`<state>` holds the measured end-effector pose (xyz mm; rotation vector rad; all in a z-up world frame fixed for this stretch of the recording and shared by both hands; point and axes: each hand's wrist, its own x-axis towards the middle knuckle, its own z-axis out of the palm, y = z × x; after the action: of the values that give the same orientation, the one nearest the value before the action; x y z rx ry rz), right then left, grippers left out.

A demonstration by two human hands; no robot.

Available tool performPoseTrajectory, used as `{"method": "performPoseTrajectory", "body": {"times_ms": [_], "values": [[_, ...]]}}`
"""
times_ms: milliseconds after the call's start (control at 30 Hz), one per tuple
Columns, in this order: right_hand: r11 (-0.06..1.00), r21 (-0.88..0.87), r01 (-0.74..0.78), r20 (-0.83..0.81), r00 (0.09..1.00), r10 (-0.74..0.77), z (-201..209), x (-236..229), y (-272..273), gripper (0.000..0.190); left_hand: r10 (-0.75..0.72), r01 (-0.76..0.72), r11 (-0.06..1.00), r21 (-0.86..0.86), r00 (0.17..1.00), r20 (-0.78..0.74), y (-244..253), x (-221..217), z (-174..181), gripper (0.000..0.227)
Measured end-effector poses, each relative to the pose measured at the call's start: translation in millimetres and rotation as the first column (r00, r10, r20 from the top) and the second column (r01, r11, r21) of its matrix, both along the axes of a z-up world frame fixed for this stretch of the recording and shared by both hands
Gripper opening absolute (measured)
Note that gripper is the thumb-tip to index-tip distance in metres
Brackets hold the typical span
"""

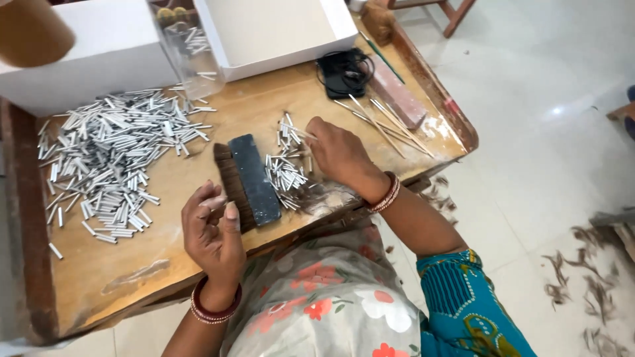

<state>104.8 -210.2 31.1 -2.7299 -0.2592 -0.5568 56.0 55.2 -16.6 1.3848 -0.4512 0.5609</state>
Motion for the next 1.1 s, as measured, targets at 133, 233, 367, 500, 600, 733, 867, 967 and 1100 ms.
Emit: {"method": "performPoseTrajectory", "body": {"times_ms": [133,233,367,500,600,733,867,967,1100], "values": [[0.858,0.444,-0.258,0.184,0.963,0.195,13,-73,28,0.007,0.040,-0.062,0.973,0.223,0.994,0.100,-5,-15,7,0.012],[0.750,0.503,-0.429,0.230,0.903,0.362,3,-105,43,0.012,-0.253,0.270,0.957,0.102,0.955,-0.154,-11,-28,-9,0.016],[0.650,0.511,-0.563,0.328,0.826,0.457,-16,-113,52,0.017,-0.557,0.457,0.827,-0.327,0.743,-0.372,-17,-32,-27,0.012],[0.588,0.572,-0.572,0.310,0.814,0.491,-14,-110,49,0.024,-0.690,0.438,0.709,-0.552,0.593,-0.415,-23,-29,-22,0.015],[0.581,0.498,-0.644,0.357,0.762,0.540,-11,-107,45,0.026,-0.722,0.465,0.678,-0.569,0.566,-0.398,-32,-30,-27,0.016],[0.694,0.393,-0.603,0.445,0.785,0.431,-11,-115,47,0.020,-0.709,0.462,0.686,-0.562,0.597,-0.375,-41,-34,-29,0.019],[0.721,0.397,-0.568,0.430,0.809,0.400,-6,-120,46,0.018,-0.705,0.441,0.684,-0.581,0.602,-0.374,-41,-40,-23,0.013],[0.723,0.398,-0.565,0.417,0.813,0.406,-11,-125,48,0.018,-0.694,0.444,0.693,-0.568,0.625,-0.358,-41,-44,-25,0.013],[0.782,0.349,-0.516,0.459,0.822,0.338,-9,-125,54,0.018,-0.670,0.419,0.699,-0.579,0.666,-0.327,-48,-45,-31,0.012]]}}
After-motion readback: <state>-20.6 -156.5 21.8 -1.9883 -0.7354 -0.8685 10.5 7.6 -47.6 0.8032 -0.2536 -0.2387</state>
